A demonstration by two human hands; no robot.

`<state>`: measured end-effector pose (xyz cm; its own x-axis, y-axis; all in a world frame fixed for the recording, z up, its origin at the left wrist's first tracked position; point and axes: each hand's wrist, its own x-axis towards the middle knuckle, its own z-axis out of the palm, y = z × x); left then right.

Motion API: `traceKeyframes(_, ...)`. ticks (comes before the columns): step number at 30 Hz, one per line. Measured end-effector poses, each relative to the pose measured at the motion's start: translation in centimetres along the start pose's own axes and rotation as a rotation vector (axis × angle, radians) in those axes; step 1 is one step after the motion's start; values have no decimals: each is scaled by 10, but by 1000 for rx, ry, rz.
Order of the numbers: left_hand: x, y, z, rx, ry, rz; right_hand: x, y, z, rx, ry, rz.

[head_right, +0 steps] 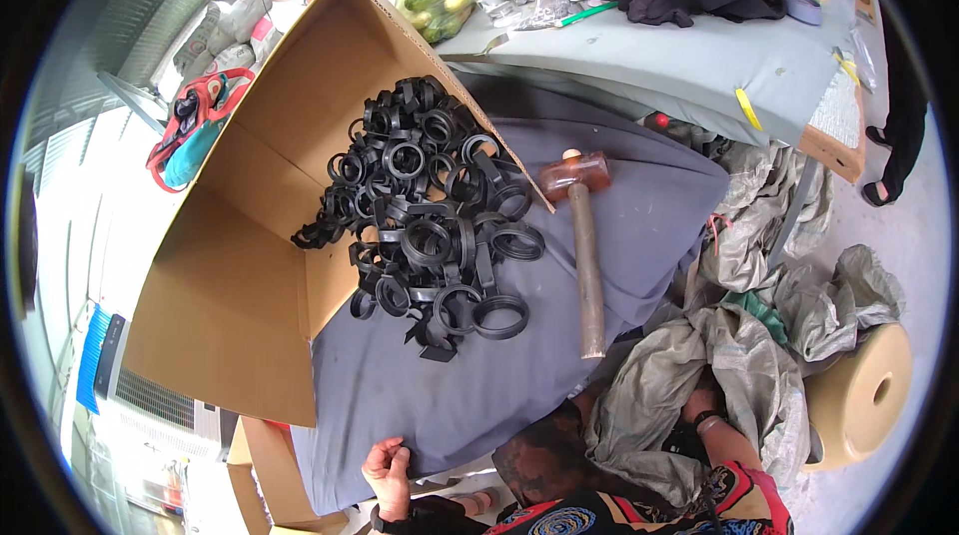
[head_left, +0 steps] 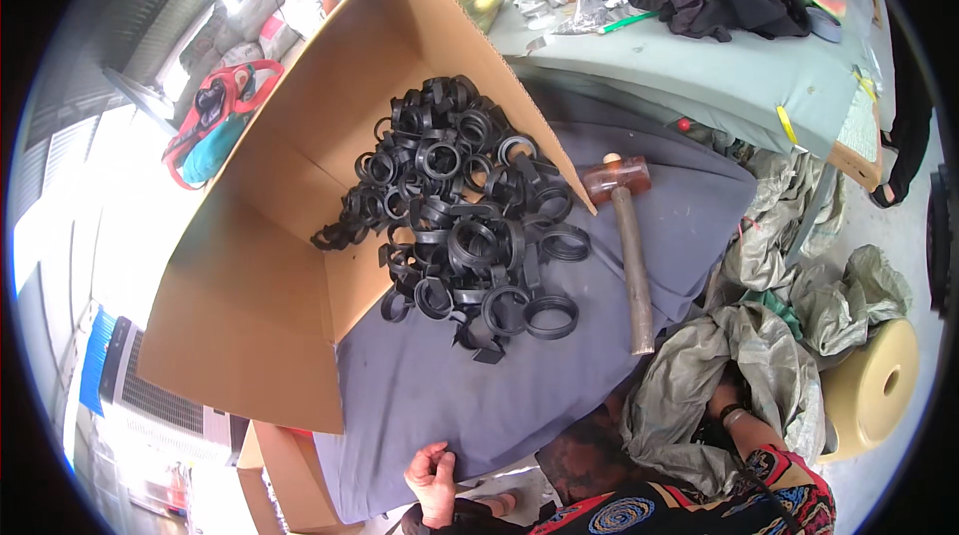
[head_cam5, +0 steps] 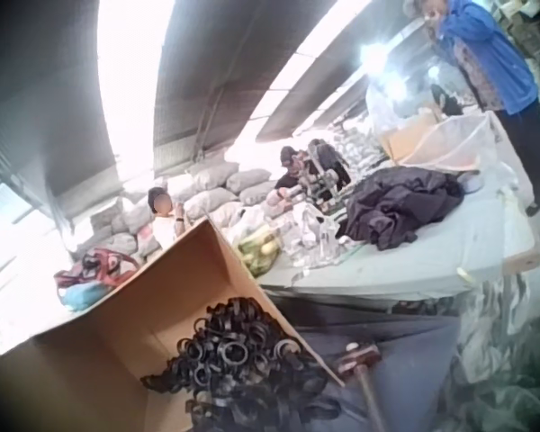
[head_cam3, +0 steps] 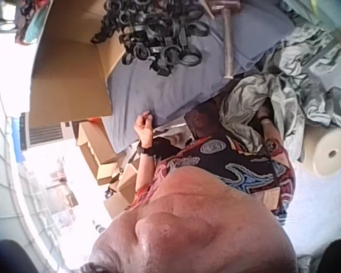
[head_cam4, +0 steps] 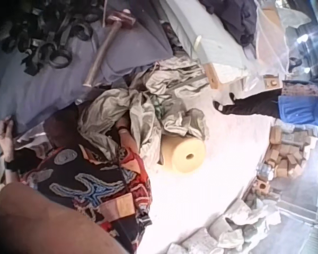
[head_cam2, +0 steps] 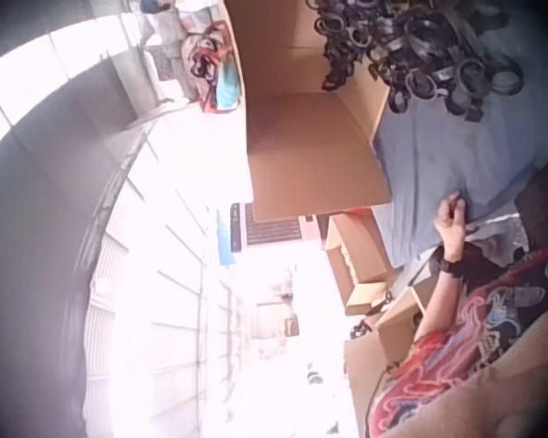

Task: Using a mallet to assemble circular metal and rubber components on a workbench.

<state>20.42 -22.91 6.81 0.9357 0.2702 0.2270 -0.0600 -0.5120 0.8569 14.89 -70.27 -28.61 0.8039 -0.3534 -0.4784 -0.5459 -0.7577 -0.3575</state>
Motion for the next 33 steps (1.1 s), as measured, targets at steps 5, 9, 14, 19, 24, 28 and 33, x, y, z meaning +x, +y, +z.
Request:
traceKeyframes(5, -2, 18, 5, -57, 2, -2, 33, 46, 42, -31, -149, -72)
traceKeyframes(9, 7, 3, 8, -81, -33, 55, 73, 122, 100, 174, 106, -276)
traceKeyframes(14, -5, 3, 3, -16, 48, 96, 73, 46, 85, 47, -30, -153)
traceKeyframes(19, 4, 10, 5, -28, -47, 93, 119, 146, 142, 1050, -60, -357)
traceKeyframes(24, -6, 20, 8, 59, 19, 93, 174, -1, 131, 992, -46, -412)
traceKeyframes(28, -6, 23, 11, 19, 1, 54, 196, -50, 96, 890, 52, -408)
traceKeyframes(33, -4, 20, 5, -15, -35, 39, 202, -52, 85, 766, 175, -400)
